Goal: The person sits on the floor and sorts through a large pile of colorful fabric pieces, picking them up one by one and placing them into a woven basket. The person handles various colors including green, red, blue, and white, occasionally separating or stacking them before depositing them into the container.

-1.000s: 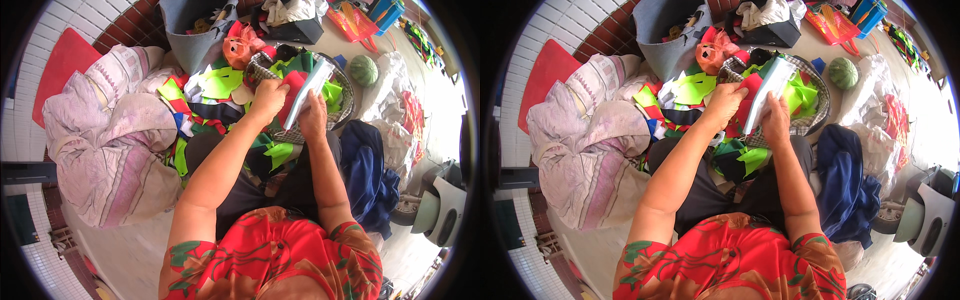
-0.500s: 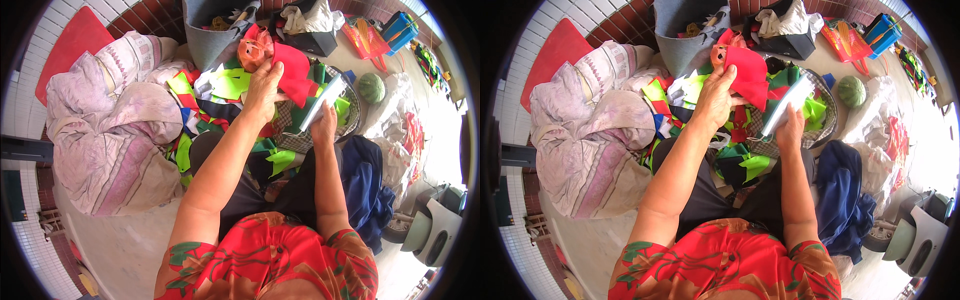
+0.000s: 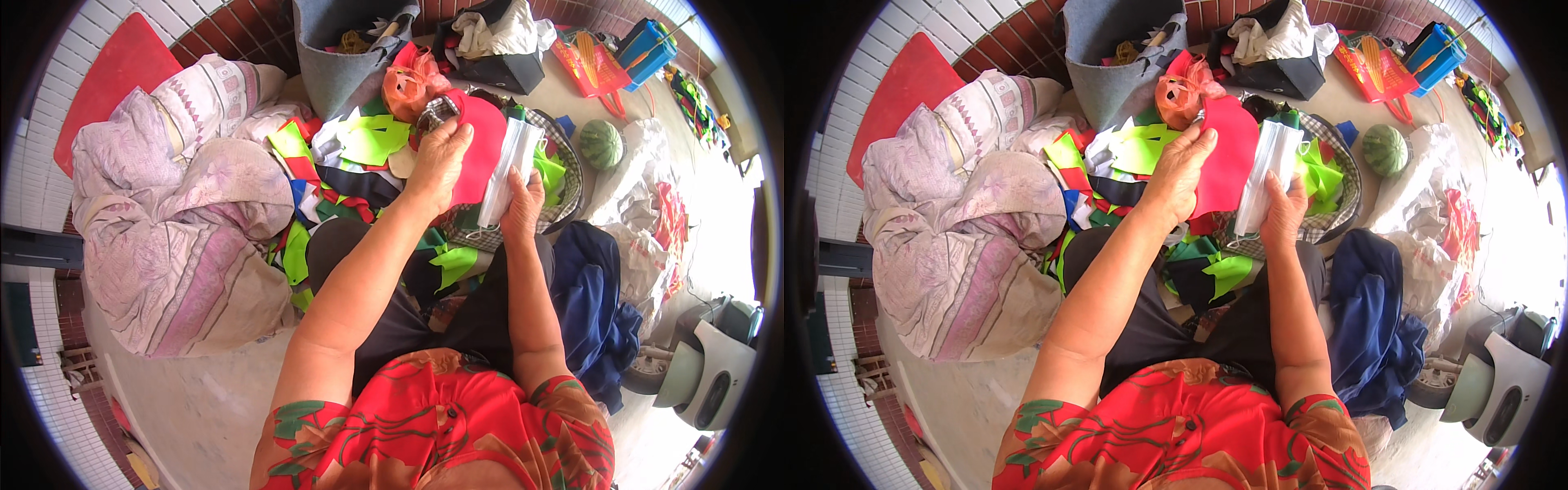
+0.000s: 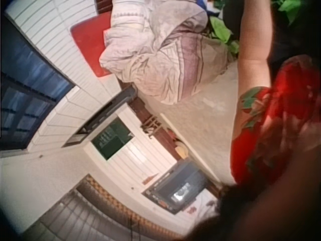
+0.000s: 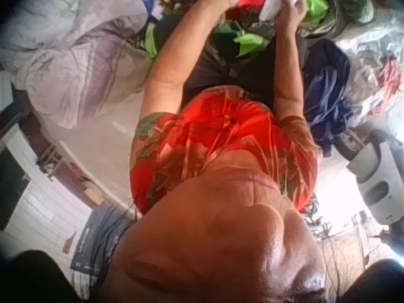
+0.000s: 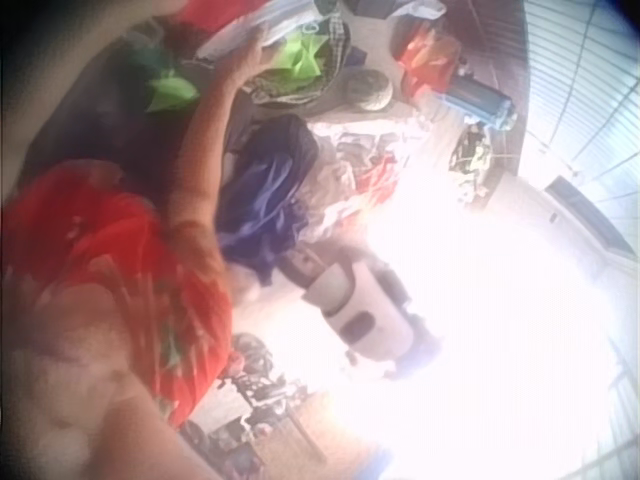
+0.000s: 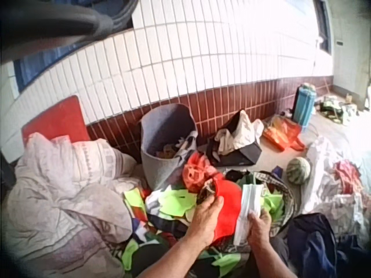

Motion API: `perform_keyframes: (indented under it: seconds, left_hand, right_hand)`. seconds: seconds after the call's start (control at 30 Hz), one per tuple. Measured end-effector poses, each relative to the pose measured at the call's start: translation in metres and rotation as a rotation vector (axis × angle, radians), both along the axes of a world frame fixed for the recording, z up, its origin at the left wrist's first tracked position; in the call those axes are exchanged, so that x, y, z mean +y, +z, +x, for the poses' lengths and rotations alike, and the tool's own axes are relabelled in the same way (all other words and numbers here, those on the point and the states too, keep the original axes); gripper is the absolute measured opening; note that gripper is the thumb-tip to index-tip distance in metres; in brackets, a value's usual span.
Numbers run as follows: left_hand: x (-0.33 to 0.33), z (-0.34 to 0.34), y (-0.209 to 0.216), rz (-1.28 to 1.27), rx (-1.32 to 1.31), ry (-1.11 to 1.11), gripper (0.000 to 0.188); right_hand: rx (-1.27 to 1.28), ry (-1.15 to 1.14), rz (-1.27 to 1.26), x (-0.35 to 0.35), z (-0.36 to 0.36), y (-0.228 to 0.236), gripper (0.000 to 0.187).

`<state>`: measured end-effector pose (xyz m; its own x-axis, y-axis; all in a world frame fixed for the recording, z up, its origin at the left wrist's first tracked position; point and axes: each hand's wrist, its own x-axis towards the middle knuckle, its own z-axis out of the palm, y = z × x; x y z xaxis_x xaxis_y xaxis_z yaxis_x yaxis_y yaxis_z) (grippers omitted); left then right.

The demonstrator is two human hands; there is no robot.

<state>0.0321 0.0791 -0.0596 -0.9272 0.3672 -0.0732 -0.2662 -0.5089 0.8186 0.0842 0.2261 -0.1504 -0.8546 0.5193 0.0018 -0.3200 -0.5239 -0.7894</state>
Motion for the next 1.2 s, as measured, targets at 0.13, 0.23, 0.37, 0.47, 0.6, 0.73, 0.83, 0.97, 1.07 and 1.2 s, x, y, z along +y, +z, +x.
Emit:
perform_keyframes:
  seconds: [0.13, 0.23, 0.37, 0.47, 0.6, 0.73, 0.83, 0.97, 1.07, 1.2]
  left_hand:
    - [0.007, 0.007, 0.000, -0.183, 0.020, -0.018, 0.028]
    - [0.012, 0.010, -0.012, -0.259, 0.092, -0.021, 0.029]
    - [0.025, 0.022, -0.018, -0.393, 0.144, 0.082, 0.032]
    - [0.029, 0.022, -0.027, -0.320, 0.139, 0.017, 0.030]
    - [0.025, 0.020, -0.023, -0.277, 0.089, 0.002, 0.029]
    - [0.018, 0.005, -0.013, -0.202, 0.057, 0.122, 0.024]
    - [0.011, -0.001, -0.005, -0.115, 0.035, 0.228, 0.022]
    - [0.010, -0.002, -0.012, -0.206, 0.098, 0.301, 0.024]
    - [0.013, 0.004, -0.013, -0.368, 0.149, 0.261, 0.025]
    - [0.021, 0.016, -0.021, -0.526, 0.240, 0.173, 0.025]
  right_hand:
    - [-0.112, -0.123, 0.219, 0.000, 0.002, -0.003, 0.023]
    - [-0.164, -0.248, 0.523, 0.003, 0.003, -0.008, 0.028]
    - [-0.067, -0.316, 0.742, -0.015, 0.005, -0.003, 0.045]
    - [-0.001, -0.199, 0.714, -0.030, 0.011, 0.014, 0.051]
    - [-0.121, -0.174, 0.675, -0.023, 0.007, 0.013, 0.052]
    - [-0.068, -0.173, 0.403, -0.012, 0.002, 0.008, 0.052]
    - [-0.024, -0.250, 0.394, -0.007, -0.003, -0.003, 0.052]
    - [0.025, -0.270, 0.479, -0.009, 0.000, 0.009, 0.059]
    - [0.026, -0.332, 0.717, -0.011, 0.001, 0.011, 0.058]
    - [0.062, -0.415, 1.141, -0.029, 0.008, 0.016, 0.048]
